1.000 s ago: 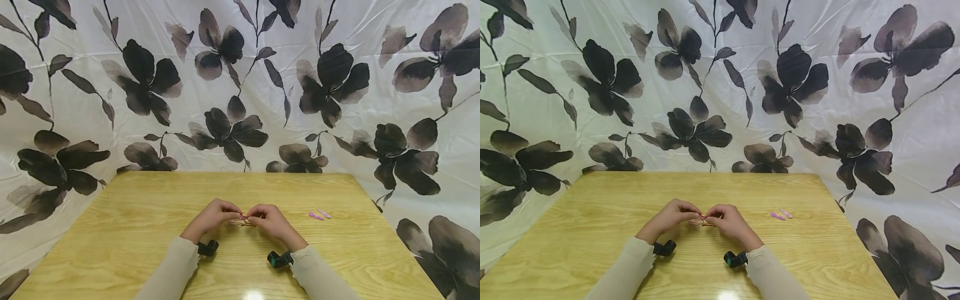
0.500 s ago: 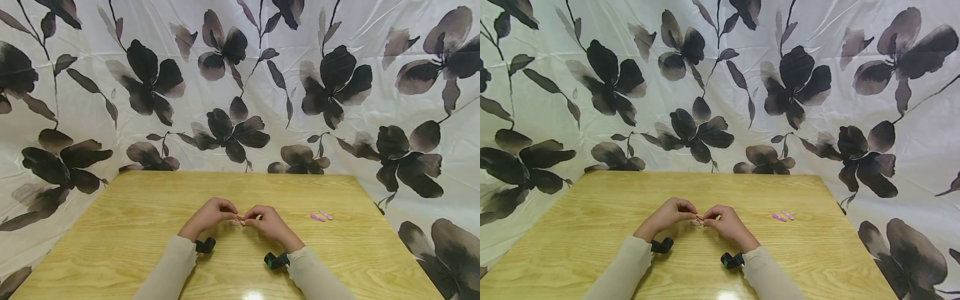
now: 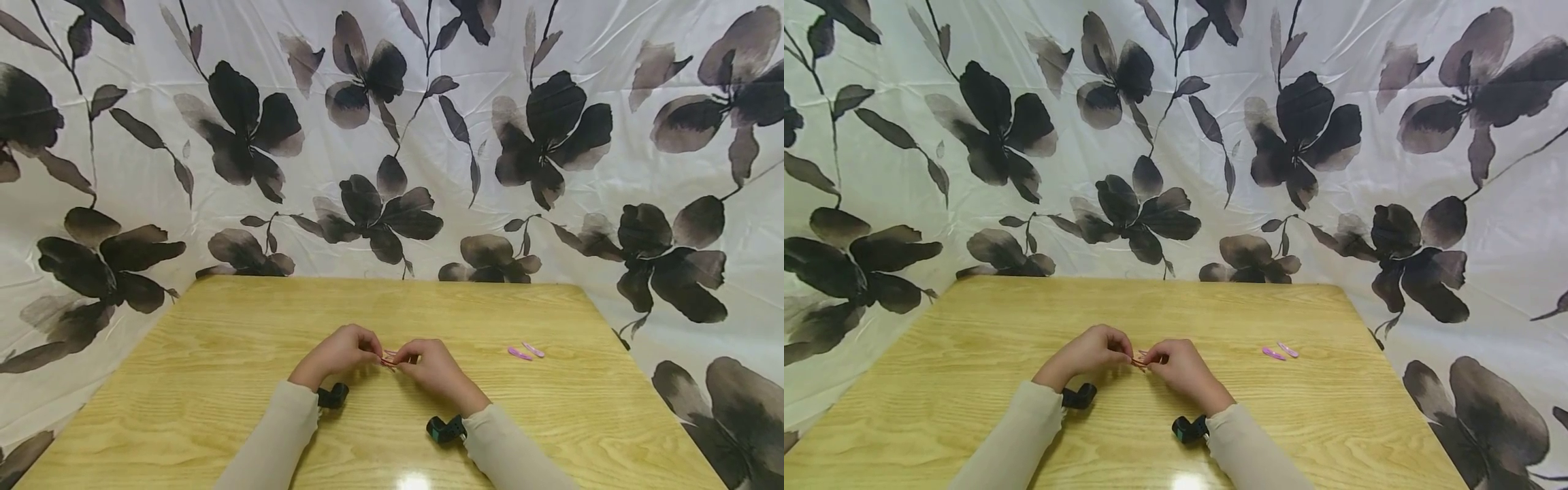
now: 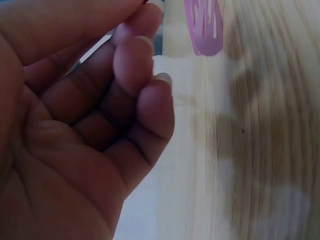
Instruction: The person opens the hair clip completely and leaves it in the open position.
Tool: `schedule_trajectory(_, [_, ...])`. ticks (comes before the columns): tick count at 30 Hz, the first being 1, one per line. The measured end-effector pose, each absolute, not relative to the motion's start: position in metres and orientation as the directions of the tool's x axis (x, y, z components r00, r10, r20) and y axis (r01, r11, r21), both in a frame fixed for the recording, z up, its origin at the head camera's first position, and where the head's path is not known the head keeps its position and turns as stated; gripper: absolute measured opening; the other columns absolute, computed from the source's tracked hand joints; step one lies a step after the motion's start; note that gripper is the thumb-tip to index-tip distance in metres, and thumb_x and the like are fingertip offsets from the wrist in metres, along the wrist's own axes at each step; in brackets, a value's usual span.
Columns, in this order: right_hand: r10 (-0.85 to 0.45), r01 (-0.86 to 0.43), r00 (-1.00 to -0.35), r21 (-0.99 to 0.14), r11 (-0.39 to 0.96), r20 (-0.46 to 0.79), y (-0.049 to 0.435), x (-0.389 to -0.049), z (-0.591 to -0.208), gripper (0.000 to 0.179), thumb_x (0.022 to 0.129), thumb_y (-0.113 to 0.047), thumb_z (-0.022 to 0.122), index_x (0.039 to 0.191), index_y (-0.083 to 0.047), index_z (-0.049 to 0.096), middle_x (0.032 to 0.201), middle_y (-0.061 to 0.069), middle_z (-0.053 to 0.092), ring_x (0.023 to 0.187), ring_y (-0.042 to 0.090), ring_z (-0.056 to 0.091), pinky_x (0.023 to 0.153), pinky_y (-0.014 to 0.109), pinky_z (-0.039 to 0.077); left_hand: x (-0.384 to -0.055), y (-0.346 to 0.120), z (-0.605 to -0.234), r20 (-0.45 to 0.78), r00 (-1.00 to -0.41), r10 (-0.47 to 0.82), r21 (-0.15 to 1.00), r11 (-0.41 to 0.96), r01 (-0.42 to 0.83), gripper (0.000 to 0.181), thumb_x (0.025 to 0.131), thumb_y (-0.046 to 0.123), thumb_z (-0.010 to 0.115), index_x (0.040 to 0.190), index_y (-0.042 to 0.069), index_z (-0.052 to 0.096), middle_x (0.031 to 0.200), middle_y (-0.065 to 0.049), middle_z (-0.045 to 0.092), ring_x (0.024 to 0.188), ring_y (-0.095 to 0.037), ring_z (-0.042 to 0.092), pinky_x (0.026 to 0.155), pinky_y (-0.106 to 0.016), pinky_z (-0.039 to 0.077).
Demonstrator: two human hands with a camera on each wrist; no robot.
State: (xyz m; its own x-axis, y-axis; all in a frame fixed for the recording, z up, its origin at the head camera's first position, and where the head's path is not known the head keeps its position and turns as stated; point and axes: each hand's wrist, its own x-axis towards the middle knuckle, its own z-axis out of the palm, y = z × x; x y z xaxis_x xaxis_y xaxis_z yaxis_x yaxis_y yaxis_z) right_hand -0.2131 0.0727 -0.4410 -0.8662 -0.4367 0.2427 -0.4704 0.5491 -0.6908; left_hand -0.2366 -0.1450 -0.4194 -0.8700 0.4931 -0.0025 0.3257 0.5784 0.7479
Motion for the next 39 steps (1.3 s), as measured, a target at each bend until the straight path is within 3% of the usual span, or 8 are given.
schedule_trajectory(7, [-0.46,-0.511,-0.85,-0.618,0.597,0.258,0.069,-0.212,-0.445,0.011,0.086,-0.008,0.069,0.084,-0.017,0.075,0.088,-0.004,0.071,0.078,0.006,0.059,0.07,0.022,0.048,-0.237,-0.144,-0.425,-0.017,-0.869,0.495,0.715,0.613,0.335,0.008,0.085,0.006,0.071,0.08,0.012,0.07,0.079,-0.001,0.068,0.064,-0.016,0.055,0.059,-0.029,0.046])
schedule_trajectory(16, [-0.484,-0.54,-0.835,-0.552,0.635,0.26,0.066,-0.207,-0.445,0.009,0.084,-0.009,0.069,0.083,-0.016,0.075,0.089,-0.002,0.073,0.084,0.012,0.065,0.076,0.027,0.051,-0.236,-0.142,-0.429,-0.048,-0.869,0.492,0.688,0.647,0.329,0.009,0.084,0.008,0.072,0.077,0.014,0.07,0.071,0.004,0.064,0.058,-0.012,0.053,0.055,-0.029,0.045])
schedule_trajectory(29, [-0.488,-0.538,-0.84,-0.475,0.697,0.236,0.063,-0.209,-0.451,0.011,0.084,-0.01,0.069,0.08,-0.018,0.074,0.08,-0.006,0.071,0.076,0.008,0.062,0.069,0.024,0.048,-0.236,-0.137,-0.436,-0.043,-0.855,0.516,0.63,0.678,0.378,0.012,0.084,0.009,0.072,0.076,0.016,0.068,0.073,0.006,0.062,0.065,-0.012,0.052,0.063,-0.028,0.045])
schedule_trajectory(39, [-0.492,-0.537,-0.841,-0.458,0.708,0.225,0.062,-0.209,-0.45,0.01,0.083,-0.009,0.07,0.08,-0.018,0.074,0.08,-0.004,0.071,0.075,0.008,0.061,0.067,0.023,0.047,-0.236,-0.135,-0.437,-0.029,-0.849,0.527,0.594,0.693,0.41,0.012,0.084,0.008,0.071,0.075,0.016,0.068,0.072,0.007,0.061,0.064,-0.01,0.051,0.062,-0.025,0.044])
